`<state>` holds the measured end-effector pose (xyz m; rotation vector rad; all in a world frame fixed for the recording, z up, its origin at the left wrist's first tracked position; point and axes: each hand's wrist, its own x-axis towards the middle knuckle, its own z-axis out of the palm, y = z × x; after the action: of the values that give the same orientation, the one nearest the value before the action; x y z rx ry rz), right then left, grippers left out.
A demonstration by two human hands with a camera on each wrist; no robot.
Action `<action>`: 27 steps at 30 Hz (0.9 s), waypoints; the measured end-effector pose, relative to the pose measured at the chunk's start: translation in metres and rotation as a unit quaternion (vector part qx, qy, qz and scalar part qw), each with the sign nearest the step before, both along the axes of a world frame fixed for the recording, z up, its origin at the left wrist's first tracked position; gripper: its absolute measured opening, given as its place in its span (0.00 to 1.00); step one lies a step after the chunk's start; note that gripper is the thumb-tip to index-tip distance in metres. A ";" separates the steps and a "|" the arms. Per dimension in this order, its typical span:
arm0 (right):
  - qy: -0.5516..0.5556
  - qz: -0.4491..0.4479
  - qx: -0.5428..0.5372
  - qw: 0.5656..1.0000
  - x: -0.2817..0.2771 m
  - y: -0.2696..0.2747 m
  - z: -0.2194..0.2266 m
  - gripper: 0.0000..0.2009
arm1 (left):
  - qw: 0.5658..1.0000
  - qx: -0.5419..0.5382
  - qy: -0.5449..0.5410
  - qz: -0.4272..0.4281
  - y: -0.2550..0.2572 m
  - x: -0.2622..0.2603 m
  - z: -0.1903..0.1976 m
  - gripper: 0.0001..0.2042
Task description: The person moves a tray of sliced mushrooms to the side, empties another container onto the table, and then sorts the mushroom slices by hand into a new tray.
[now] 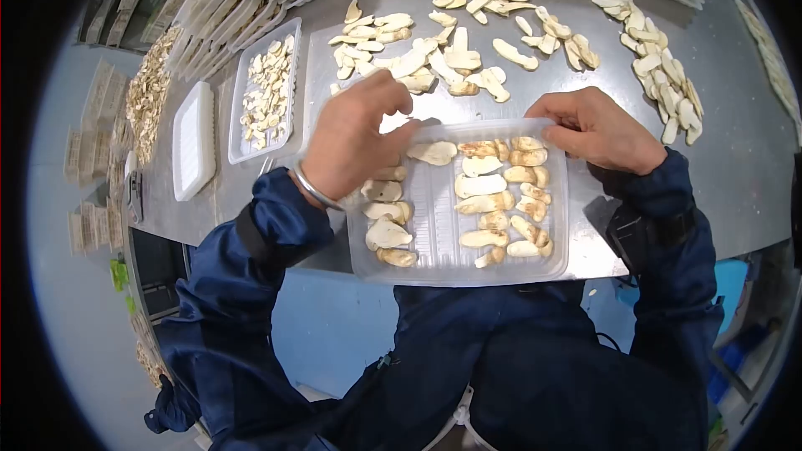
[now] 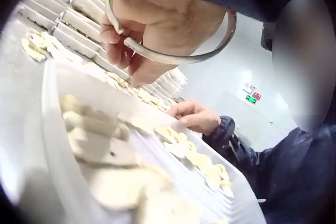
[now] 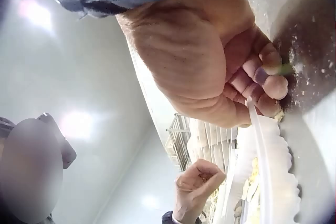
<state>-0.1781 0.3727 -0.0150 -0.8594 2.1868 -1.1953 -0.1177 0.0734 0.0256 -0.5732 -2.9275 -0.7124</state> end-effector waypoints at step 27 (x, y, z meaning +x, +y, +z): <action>0.026 0.005 -0.002 1.000 0.001 0.001 0.002 0.14 | 0.973 -0.034 0.192 -0.121 -0.012 -0.038 0.011 0.06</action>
<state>-0.1772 0.3735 -0.0130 -0.9133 2.2188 -1.1859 -0.1560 0.0617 0.0363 -0.9668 -2.5553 -0.4574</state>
